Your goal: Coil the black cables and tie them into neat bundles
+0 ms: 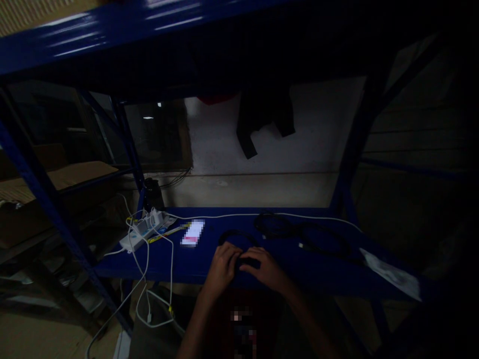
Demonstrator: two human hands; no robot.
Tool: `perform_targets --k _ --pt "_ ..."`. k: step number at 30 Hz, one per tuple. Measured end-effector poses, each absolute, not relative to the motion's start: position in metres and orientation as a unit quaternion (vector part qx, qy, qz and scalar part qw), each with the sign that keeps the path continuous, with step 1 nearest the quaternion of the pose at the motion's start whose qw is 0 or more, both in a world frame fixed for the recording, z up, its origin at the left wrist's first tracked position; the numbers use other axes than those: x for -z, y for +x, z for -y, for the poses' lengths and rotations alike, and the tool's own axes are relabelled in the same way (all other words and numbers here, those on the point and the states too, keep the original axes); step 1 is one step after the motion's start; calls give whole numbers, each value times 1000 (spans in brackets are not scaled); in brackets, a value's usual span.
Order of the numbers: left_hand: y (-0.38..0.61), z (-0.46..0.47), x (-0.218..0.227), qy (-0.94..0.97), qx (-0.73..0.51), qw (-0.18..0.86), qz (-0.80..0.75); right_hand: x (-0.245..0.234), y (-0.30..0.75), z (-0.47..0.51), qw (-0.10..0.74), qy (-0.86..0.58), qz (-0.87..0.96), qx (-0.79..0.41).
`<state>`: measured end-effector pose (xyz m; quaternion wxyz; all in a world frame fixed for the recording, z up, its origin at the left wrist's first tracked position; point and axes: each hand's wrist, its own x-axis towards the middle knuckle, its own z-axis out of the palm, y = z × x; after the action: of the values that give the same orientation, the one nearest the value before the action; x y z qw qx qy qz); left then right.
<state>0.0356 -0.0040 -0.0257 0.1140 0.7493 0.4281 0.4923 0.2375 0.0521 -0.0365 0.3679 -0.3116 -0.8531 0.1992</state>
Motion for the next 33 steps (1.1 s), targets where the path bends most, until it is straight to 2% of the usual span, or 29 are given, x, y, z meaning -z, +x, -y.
perform_targets --k 5,11,22,33 --pt "36 5 23 742 -504 103 -429 36 238 -53 349 -318 854 -218" --pt "36 6 19 706 -549 175 -413 40 237 -55 340 -310 865 -200" --pt "33 8 11 713 -509 238 -420 35 236 -49 343 -320 863 -187" --pt "33 8 11 707 -520 242 -414 24 236 -45 331 -332 857 -216"
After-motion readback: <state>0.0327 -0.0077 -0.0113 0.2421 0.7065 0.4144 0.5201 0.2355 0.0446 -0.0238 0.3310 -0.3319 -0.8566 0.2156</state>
